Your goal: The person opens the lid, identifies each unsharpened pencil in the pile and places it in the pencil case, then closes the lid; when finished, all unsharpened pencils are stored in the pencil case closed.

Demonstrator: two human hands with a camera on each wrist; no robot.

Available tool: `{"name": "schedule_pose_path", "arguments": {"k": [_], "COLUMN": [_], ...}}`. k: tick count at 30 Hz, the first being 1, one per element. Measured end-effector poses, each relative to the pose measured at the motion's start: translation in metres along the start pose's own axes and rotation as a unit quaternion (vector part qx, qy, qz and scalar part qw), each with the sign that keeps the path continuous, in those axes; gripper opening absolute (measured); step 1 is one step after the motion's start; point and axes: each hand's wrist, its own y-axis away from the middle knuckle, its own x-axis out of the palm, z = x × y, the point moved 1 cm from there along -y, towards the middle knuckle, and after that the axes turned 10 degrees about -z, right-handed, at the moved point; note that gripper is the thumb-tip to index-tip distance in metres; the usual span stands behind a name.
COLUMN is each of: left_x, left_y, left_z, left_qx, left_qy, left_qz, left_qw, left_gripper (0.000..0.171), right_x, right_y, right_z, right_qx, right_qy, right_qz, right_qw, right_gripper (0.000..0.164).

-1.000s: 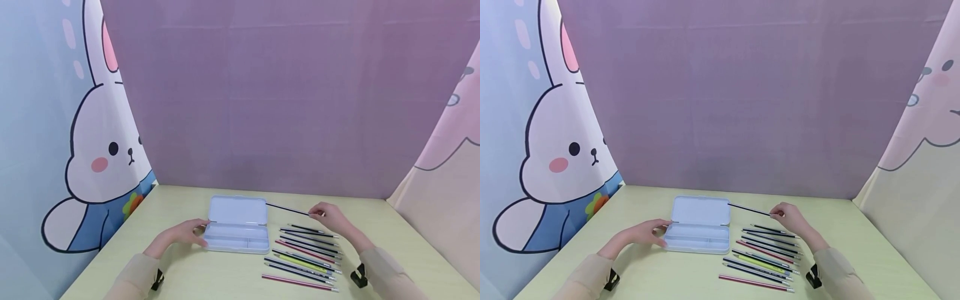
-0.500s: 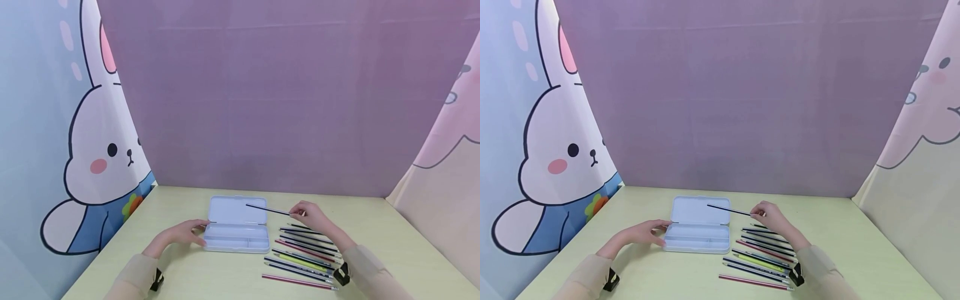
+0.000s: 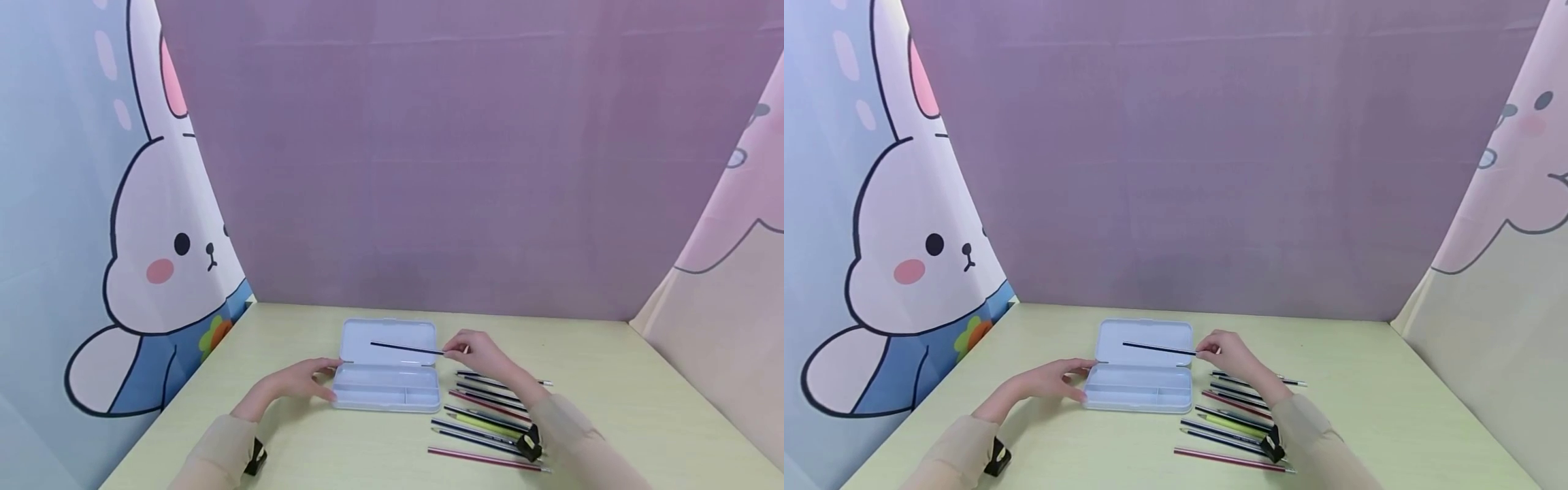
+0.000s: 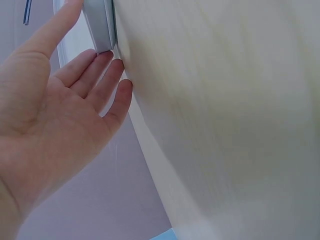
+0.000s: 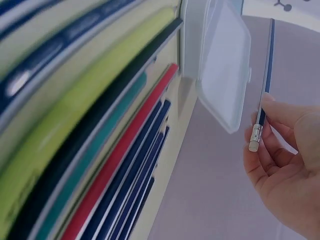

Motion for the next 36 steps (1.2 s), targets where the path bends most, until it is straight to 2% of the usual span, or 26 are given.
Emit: {"name": "schedule_pose_path", "arguments": {"k": [8,22,30,36], "left_x": [-0.001,-0.001,-0.002,-0.001], "left_y": [-0.001,0.001,0.001,0.000], "left_z": [0.002,0.000,0.000,-0.001], "left_qx": [0.010,0.013,0.017,0.012], "left_qy": [-0.017,-0.013,-0.027,-0.031], "left_qz": [0.010,0.010,0.006,-0.001], "left_qw": [0.9998,0.9998,0.9995,0.9994], "left_gripper": [0.075,0.076,0.075,0.075], "right_x": [0.014,0.045,0.060,0.065], "right_y": [-0.008,-0.023,-0.024,-0.026], "right_z": [0.012,0.017,0.012,0.016], "right_qx": [-0.013,0.017,0.025,0.049], "right_qy": [-0.010,0.029,0.039,0.044], "right_qz": [0.020,0.070,0.111,0.128], "right_qw": [1.000,0.997,0.993,0.990], "right_gripper": [0.008,0.008,0.006,0.006]}}
